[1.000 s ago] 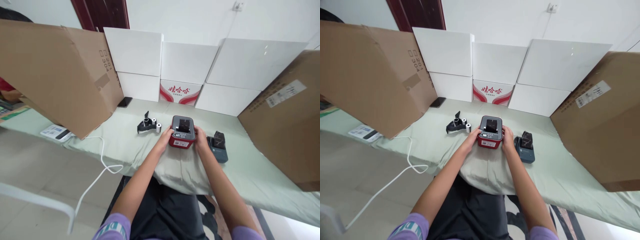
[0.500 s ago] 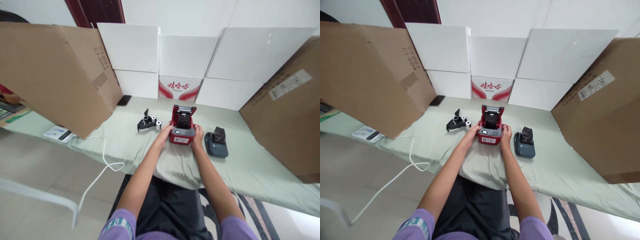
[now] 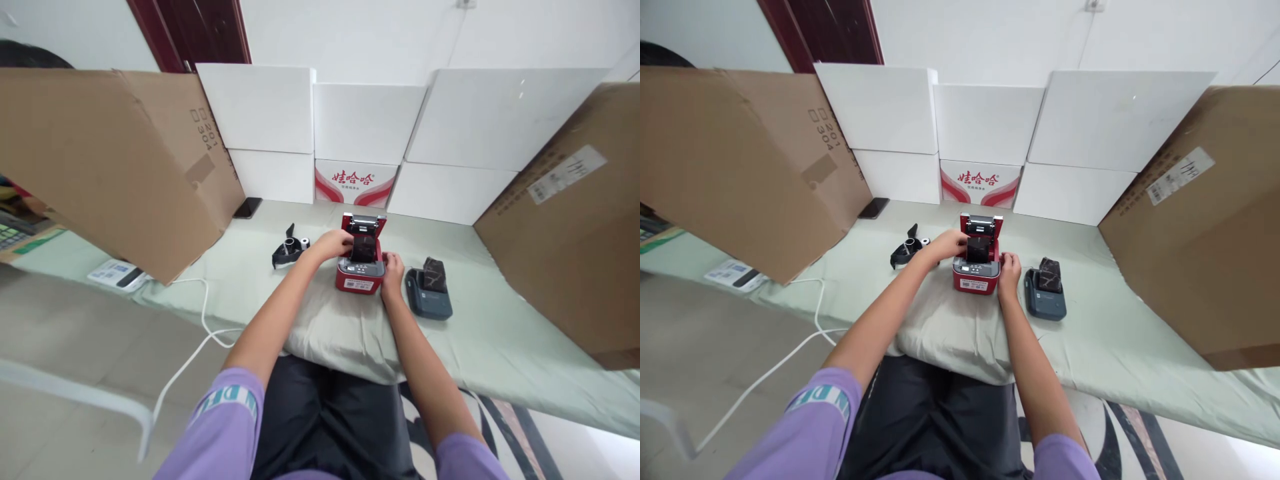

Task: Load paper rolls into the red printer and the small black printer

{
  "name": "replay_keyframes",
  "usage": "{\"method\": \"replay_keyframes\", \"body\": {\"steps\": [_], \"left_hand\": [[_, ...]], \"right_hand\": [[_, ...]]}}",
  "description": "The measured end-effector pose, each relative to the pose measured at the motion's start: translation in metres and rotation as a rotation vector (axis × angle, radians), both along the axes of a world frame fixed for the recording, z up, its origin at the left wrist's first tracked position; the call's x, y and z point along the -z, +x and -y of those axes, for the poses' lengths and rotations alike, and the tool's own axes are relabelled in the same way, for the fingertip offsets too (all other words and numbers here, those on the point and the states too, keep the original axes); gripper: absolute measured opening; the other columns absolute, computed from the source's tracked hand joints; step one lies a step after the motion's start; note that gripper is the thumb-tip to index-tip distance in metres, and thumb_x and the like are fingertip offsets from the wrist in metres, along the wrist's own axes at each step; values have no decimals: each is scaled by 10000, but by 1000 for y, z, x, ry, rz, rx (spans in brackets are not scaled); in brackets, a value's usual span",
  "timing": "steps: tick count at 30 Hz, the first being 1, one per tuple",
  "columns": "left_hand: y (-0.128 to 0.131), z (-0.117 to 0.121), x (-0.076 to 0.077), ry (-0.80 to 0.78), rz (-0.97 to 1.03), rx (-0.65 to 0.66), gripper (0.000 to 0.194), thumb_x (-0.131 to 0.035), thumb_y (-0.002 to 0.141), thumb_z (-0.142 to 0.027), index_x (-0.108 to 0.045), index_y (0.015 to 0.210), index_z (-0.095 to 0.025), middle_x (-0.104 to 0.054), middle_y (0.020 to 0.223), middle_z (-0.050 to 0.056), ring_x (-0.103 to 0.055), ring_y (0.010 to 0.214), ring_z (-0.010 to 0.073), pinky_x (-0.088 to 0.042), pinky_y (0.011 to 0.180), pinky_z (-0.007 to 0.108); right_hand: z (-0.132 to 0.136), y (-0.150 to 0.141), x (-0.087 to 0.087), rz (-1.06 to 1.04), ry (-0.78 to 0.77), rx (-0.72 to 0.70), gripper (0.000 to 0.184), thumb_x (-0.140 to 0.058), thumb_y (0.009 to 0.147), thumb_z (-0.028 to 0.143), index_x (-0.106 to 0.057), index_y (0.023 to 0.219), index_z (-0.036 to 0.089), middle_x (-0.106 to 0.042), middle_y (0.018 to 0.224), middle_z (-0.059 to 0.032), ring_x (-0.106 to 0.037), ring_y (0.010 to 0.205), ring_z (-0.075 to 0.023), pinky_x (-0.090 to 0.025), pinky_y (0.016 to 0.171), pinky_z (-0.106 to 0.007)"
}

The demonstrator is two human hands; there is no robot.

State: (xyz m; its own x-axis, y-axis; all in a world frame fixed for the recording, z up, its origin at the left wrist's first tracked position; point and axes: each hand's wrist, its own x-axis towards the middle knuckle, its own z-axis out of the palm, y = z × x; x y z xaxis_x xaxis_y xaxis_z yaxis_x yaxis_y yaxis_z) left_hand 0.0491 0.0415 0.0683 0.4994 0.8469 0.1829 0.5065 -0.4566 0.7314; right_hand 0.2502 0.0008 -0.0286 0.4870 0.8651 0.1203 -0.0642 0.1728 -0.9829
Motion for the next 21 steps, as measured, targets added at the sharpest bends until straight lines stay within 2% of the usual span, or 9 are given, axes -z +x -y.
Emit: {"method": "replay_keyframes", "body": {"steps": [2,4,6,8,11,14,17,19,21], "left_hand": [[13,-16,-5,-73,-38,31,105,-686,634,-99,-715,598,-193,-731,682,57,-694,870,283,-493,950,367],[27,-25,-5,-175,59,-32,132,-719,577,-79,-672,532,-194,-698,609,60,-687,895,304,-480,969,372],[38,-28,-1,-253,193,-131,118,-720,601,-100,-671,547,-194,-696,608,75,-685,955,315,-460,1006,383],[45,-26,3,-275,273,-203,81,-698,650,-122,-690,598,-184,-719,668,101,-685,1025,316,-432,1051,400],[46,-23,5,-222,152,-171,87,-723,625,-108,-692,588,-181,-725,688,107,-689,1066,331,-379,1111,424],[36,-18,-4,-129,-68,-35,91,-760,588,-110,-743,627,-191,-722,662,65,-704,988,330,-395,1095,429],[15,-2,-19,-74,-63,84,220,-776,645,-195,-810,862,-193,-761,789,48,-709,920,288,-477,1000,399],[-5,20,-26,-9,66,49,358,-799,668,-247,-794,1020,-177,-775,964,67,-705,963,262,-504,975,370],[-29,51,-23,84,238,-133,443,-761,748,-263,-735,1185,-196,-743,1163,81,-685,1084,235,-490,1037,362]], "right_hand": [[0,0,0,13,-2,-2,283,-523,758,472,-619,820,213,-619,789,14,-562,760,-153,-456,744,-273],[0,0,-1,39,-4,-2,276,-513,768,466,-619,811,215,-619,788,15,-552,761,-154,-451,747,-272],[0,0,-1,60,-9,-3,270,-502,775,460,-617,806,218,-616,783,17,-543,761,-155,-446,744,-272],[0,0,-1,71,-15,0,265,-496,780,457,-613,800,220,-606,770,21,-531,752,-155,-438,732,-271],[-1,0,0,68,-5,-3,255,-503,780,453,-607,787,220,-590,749,26,-515,734,-152,-427,709,-268],[-3,1,2,43,18,-21,239,-517,775,439,-605,780,216,-579,738,30,-504,713,-146,-420,694,-268],[-3,2,4,43,18,-21,235,-515,771,434,-604,776,216,-582,742,30,-508,710,-145,-421,697,-271],[-3,2,4,56,10,-12,240,-503,767,438,-602,778,220,-589,751,27,-522,725,-149,-429,706,-273],[-1,3,2,59,-1,-6,244,-487,763,444,-596,786,226,-602,768,20,-543,745,-154,-444,721,-275]]}}
